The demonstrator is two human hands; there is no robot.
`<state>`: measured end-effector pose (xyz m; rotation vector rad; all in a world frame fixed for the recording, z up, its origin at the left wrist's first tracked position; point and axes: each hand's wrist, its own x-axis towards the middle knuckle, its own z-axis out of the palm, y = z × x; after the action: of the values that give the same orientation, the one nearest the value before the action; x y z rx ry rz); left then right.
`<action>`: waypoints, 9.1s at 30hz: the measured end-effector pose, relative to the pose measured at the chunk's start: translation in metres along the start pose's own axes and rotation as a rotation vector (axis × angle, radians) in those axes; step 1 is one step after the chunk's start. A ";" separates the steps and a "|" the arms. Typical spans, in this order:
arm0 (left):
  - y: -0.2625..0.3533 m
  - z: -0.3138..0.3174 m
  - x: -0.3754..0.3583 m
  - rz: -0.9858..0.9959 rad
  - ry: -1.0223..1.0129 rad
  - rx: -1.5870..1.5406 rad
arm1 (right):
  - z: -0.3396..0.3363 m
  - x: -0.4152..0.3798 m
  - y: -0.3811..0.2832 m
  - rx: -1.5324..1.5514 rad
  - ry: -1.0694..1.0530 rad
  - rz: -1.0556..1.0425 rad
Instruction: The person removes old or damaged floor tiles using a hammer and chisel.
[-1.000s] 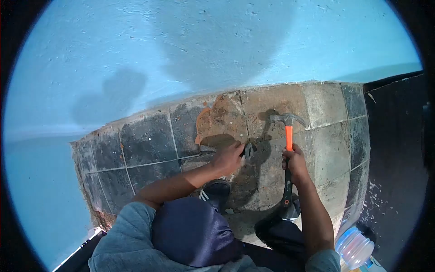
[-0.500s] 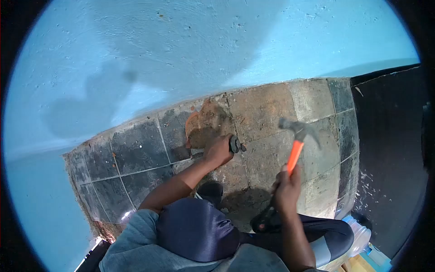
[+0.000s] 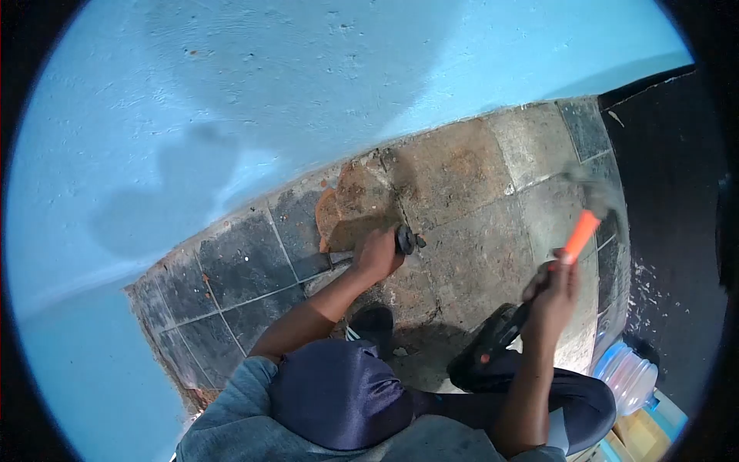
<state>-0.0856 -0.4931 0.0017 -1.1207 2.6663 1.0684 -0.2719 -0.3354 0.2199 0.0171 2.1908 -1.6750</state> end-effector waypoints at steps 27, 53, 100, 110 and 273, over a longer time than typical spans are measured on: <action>0.010 -0.019 -0.001 -0.016 0.011 -0.091 | 0.023 -0.051 0.118 -0.335 -0.346 0.187; 0.005 -0.010 -0.001 -0.006 -0.039 -0.159 | 0.019 -0.063 0.132 -0.400 -0.414 0.287; -0.035 -0.038 -0.022 0.095 0.062 0.283 | 0.026 -0.014 0.122 -0.299 -0.304 0.425; -0.005 -0.078 -0.035 0.108 0.014 0.161 | 0.015 -0.005 0.111 -0.145 -0.224 0.476; -0.021 -0.035 0.076 0.534 -0.387 0.322 | 0.104 -0.078 0.213 -0.018 -0.253 -0.028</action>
<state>-0.1212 -0.5710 -0.0071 -0.1240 2.7201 0.7542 -0.1193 -0.3539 0.0239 -0.2190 2.0245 -1.5762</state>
